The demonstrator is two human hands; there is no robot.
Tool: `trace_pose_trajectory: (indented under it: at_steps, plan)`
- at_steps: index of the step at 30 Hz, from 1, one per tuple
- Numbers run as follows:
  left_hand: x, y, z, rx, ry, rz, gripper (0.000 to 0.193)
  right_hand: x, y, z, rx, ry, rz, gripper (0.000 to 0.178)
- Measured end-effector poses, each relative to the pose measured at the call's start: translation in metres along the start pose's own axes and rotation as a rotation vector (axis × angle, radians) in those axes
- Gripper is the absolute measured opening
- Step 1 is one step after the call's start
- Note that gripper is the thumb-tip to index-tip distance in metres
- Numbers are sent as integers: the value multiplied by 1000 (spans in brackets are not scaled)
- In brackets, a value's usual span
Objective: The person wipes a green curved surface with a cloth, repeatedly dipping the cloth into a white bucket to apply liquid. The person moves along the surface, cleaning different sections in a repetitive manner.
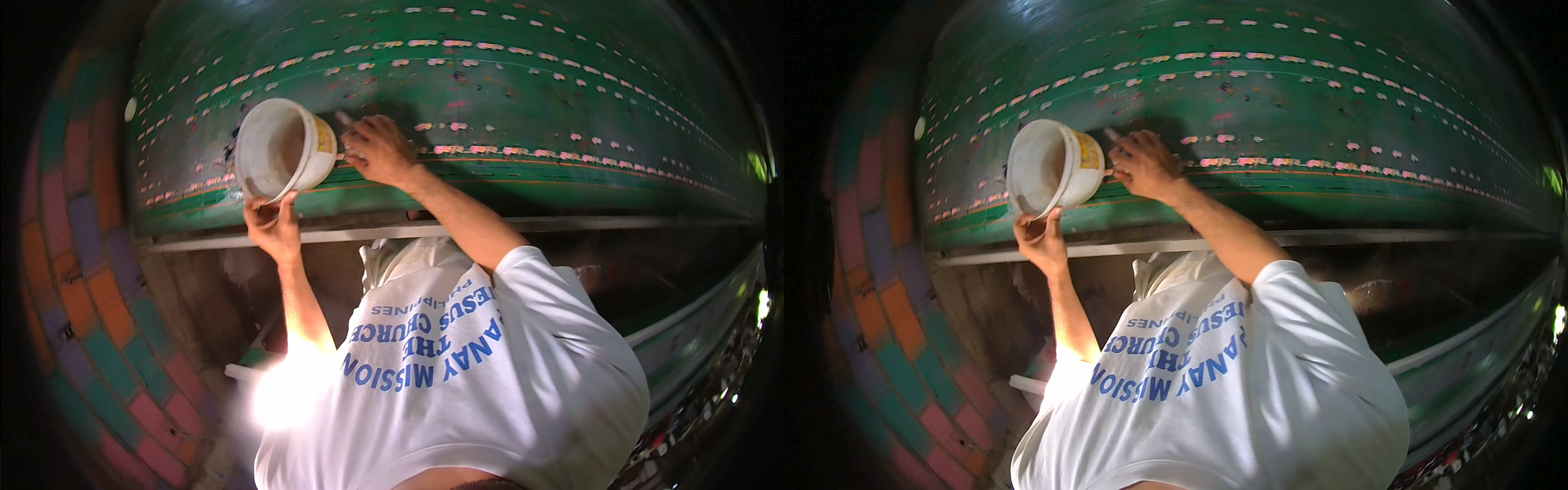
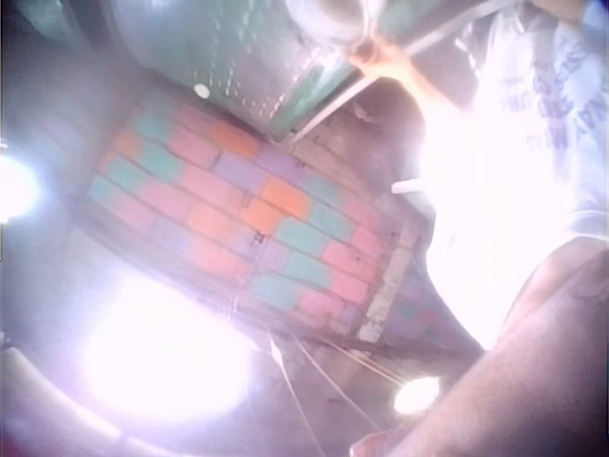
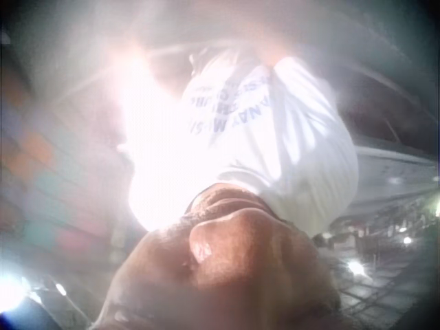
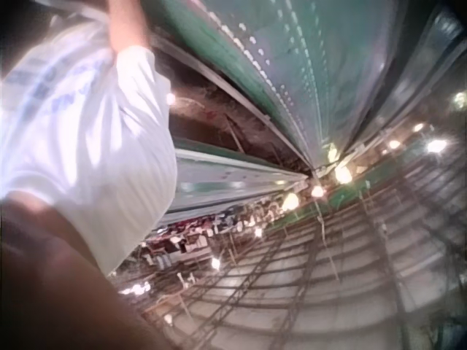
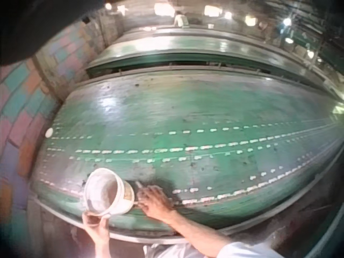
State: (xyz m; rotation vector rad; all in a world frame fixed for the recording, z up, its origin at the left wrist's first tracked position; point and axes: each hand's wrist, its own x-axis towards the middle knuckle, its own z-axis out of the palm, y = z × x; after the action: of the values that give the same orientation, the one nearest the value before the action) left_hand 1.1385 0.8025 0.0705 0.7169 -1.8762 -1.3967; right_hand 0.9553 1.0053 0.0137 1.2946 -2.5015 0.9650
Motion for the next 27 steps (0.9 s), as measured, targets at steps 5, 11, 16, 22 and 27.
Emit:
trace_pose_trajectory:
  at_steps: [5, 11, 16, 22, 27]
  plan:
    - [14, -22, -10, 120, -69, 137, 52, -33, 32, -20, -91, 75, 105, 28]
    - [18, -50, -8, 47, -85, 218, 55, -152, 147, -153, -395, 111, 372, 34]
    - [20, -48, 4, 41, -79, 243, 53, -232, 257, -232, -849, 478, 998, 40]
    - [22, -39, 13, 48, -40, 272, 54, -201, 242, -197, -670, 500, 990, 45]
    - [19, -37, 16, 61, 17, 243, 52, -106, 114, -95, -270, 201, 378, 32]
